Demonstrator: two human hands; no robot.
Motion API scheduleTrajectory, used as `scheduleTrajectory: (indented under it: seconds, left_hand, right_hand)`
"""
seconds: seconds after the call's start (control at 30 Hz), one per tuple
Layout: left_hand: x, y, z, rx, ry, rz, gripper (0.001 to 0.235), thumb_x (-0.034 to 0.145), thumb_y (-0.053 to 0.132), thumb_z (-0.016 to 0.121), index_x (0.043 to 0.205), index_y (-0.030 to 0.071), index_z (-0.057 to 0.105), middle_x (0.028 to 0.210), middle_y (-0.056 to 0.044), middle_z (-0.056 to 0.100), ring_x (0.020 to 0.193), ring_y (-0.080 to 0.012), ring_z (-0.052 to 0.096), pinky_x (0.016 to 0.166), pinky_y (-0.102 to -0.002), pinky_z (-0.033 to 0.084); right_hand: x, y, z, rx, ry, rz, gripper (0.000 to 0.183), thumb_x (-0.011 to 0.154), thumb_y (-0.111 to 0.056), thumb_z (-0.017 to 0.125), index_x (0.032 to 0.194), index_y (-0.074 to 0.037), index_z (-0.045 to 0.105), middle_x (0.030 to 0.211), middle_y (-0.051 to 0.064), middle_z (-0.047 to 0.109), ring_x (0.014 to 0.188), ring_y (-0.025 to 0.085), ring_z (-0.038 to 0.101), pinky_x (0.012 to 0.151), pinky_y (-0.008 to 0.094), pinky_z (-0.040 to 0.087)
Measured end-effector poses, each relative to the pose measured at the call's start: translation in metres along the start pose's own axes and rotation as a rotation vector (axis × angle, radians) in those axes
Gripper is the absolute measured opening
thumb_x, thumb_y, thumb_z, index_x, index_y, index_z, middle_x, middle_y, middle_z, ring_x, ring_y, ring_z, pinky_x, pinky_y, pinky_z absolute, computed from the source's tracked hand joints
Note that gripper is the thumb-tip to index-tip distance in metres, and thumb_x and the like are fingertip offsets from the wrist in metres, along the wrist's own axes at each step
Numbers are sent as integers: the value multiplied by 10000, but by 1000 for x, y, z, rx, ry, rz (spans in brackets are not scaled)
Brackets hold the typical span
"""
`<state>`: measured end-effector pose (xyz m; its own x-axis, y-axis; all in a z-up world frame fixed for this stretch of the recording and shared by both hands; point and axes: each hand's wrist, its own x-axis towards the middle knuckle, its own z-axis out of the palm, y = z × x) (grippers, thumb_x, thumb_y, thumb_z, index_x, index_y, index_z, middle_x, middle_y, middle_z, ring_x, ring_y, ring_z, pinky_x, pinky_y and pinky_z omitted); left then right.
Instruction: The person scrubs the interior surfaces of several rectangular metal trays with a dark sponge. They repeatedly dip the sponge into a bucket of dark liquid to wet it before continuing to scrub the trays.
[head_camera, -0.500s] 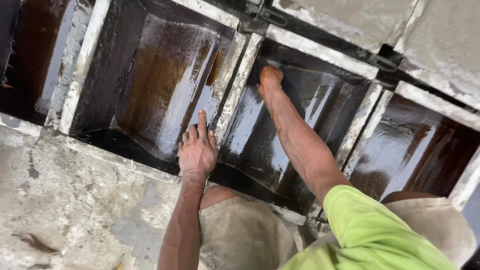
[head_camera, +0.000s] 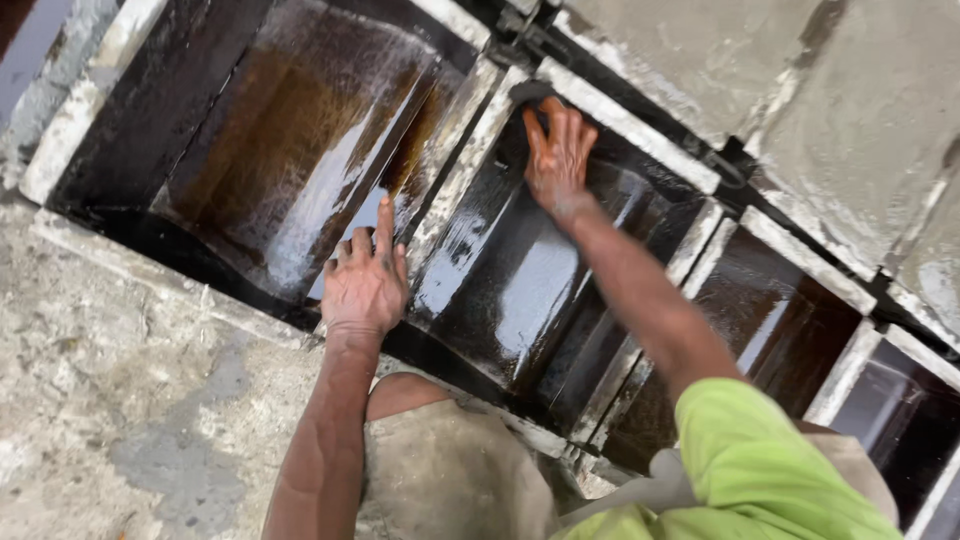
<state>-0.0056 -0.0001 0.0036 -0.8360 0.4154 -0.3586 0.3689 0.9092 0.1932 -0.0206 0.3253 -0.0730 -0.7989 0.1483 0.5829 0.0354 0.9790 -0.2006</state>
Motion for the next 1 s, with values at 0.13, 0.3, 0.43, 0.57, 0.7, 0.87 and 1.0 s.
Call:
scheduleTrajectory:
  seconds: [0.13, 0.3, 0.43, 0.57, 0.7, 0.87, 1.0]
  left_hand:
    - [0, -8, -4, -19, -4, 21, 612, 1114, 396, 254, 1681, 222, 104, 1287, -162, 551, 1212, -384, 595, 1001, -534, 497]
    - [-10, 0, -22, -19, -29, -13, 609, 1115, 392, 189, 1692, 201, 148, 1327, -172, 590, 1246, -357, 600, 1042, -511, 483]
    - [1, -6, 2, -34, -3, 30, 632, 1104, 392, 281, 1677, 193, 107, 1319, -185, 566, 1121, -384, 606, 928, -547, 510]
    - [1, -7, 2, -55, -10, 48, 676, 1092, 407, 292, 1671, 197, 13, 1416, -218, 514, 1125, -433, 599, 896, -588, 532]
    - [-6, -8, 2, -97, -8, 37, 675, 1098, 455, 265, 1661, 274, -60, 1519, -195, 489, 1256, -479, 541, 972, -648, 464]
    - [-14, -10, 6, -24, 130, 55, 632, 1122, 368, 327, 1688, 190, 111, 1277, -179, 570, 1145, -378, 636, 965, -558, 523]
    - [-9, -7, -14, -46, -3, 21, 591, 1136, 361, 216, 1685, 172, 109, 1403, -193, 563, 1309, -383, 579, 1086, -561, 457]
  right_hand:
    - [-6, 23, 31, -363, -444, -488, 272, 935, -99, 567, 1161, -81, 716, 1288, 116, 570, 1230, 343, 486, 938, 524, 335]
    - [-3, 21, 23, -528, -649, -548, 200, 844, -93, 589, 906, -125, 776, 1226, 76, 588, 1074, 302, 491, 894, 518, 338]
    - [1, 38, 22, -517, -620, -784, 269, 998, -182, 546, 1151, -51, 725, 1417, 124, 524, 1242, 356, 434, 904, 534, 340]
    - [-12, 21, 48, -487, -852, -565, 308, 893, -207, 565, 1020, -94, 822, 1511, 133, 532, 1343, 416, 412, 966, 579, 359]
    - [-10, 30, 5, -613, -796, -591, 237, 897, -280, 594, 874, -240, 826, 1392, 12, 593, 1245, 332, 430, 896, 524, 363]
    - [-41, 104, -123, -570, -767, -744, 125, 863, -148, 620, 842, -116, 739, 1160, 99, 609, 1039, 345, 486, 830, 471, 380]
    - [-46, 100, -120, -604, -665, -655, 104, 856, -159, 630, 901, -109, 709, 1077, 119, 626, 942, 340, 540, 742, 450, 411]
